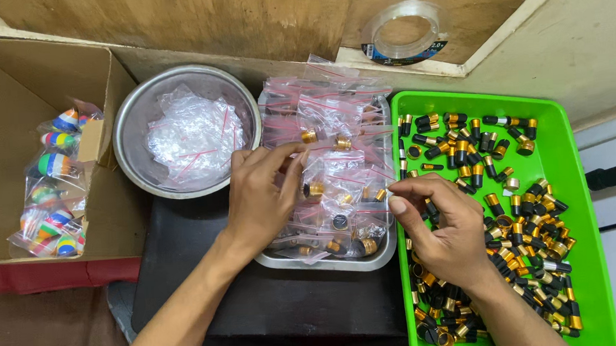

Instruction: The person places small black and gold cylindrical objects into clear plastic ziplock bags. They pick up the objects from a green tray, insert them into the bags, and then seal the bags before placing them into a metal bowl.

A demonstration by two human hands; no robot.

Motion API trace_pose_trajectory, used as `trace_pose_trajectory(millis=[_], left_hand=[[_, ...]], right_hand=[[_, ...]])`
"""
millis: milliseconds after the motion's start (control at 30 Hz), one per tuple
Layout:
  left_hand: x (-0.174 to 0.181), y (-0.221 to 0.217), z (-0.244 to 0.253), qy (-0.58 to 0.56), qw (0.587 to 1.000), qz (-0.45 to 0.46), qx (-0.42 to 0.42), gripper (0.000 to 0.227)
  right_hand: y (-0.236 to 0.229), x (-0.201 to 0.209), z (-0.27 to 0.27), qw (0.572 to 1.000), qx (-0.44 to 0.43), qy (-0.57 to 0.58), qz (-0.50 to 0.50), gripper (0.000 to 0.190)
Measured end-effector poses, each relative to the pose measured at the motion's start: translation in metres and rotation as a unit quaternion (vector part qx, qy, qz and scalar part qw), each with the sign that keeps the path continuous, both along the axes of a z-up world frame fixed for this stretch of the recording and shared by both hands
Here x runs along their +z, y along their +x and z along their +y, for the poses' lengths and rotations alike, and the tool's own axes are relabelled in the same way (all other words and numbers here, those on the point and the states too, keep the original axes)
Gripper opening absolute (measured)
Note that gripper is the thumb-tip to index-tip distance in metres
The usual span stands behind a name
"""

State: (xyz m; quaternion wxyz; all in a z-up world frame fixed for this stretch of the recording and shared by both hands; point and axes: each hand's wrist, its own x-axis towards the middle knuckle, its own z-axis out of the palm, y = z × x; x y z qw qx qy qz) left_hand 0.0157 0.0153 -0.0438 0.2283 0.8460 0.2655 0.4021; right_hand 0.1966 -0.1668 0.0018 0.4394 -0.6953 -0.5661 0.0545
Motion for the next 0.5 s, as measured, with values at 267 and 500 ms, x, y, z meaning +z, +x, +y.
trace_pose_trajectory(millis=[267,500], left_hand=[[0.003,0.002,-0.004,0.127,0.990,0.046,0.046,0.028],[0.037,-0.003,-0.006,0.166,0.983,-0.039,-0.062,0.013]], right_hand=[[0.000,0.004,0.000,1.000,0.009,0.000,-0.001,0.018],[-0.002,0.007,0.003,1.000,0.019,0.000,-0.010,0.016]])
